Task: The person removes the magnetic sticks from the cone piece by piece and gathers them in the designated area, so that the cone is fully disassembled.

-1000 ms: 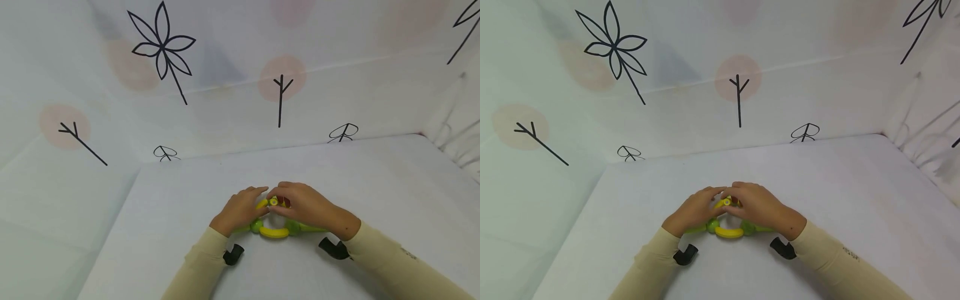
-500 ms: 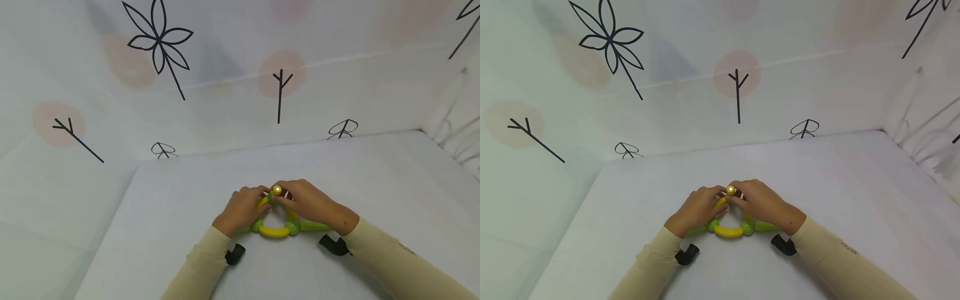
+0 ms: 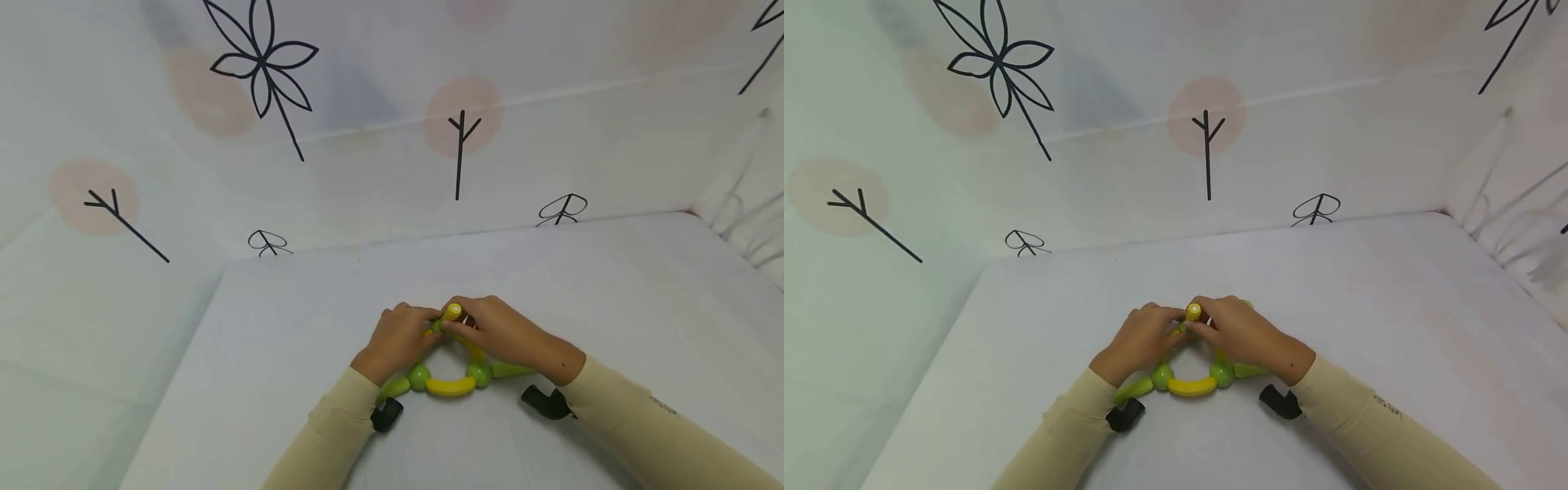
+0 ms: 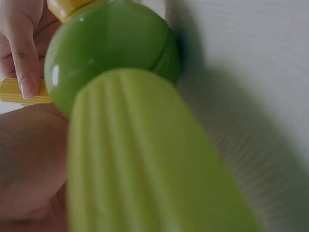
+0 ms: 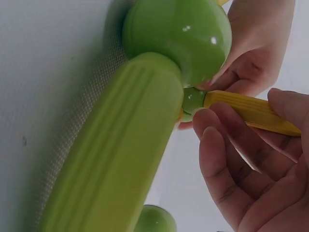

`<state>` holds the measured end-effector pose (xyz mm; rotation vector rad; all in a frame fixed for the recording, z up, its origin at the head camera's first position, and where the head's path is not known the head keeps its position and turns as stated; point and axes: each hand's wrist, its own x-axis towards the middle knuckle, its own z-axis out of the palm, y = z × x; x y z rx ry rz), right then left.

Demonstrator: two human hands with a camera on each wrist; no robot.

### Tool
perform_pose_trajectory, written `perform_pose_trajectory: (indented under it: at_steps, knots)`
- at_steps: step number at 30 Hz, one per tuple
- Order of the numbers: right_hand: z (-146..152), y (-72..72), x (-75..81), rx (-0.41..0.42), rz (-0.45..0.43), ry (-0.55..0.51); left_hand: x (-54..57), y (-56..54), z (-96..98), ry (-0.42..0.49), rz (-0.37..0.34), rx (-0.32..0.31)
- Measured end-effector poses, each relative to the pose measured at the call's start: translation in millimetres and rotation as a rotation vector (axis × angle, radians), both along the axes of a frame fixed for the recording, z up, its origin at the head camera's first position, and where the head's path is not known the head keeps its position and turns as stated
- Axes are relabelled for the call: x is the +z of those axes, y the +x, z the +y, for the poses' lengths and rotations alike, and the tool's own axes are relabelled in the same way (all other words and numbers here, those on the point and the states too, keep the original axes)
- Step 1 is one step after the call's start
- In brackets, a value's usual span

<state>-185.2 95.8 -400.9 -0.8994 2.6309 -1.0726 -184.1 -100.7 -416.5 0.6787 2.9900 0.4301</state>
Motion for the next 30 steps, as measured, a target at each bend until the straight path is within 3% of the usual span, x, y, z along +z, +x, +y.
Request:
perform_pose_trajectory:
  at_steps: [7, 19, 30]
  knots:
    - [0, -0.6, 4.3, -0.011, -0.01, 0.005, 0.1, 1.0, -1.4, 0.046, -0.007, 0.017]
    - [0, -2.6, 5.8, -0.026, 0.019, 0.037, -1.3, -0.6, -1.6, 0.041, -0.029, 0.032]
    - [21, 4.5, 39.5, -0.193, 0.159, -0.089, 0.5, -1.4, 0.0, 0.016, -0.072, 0.043]
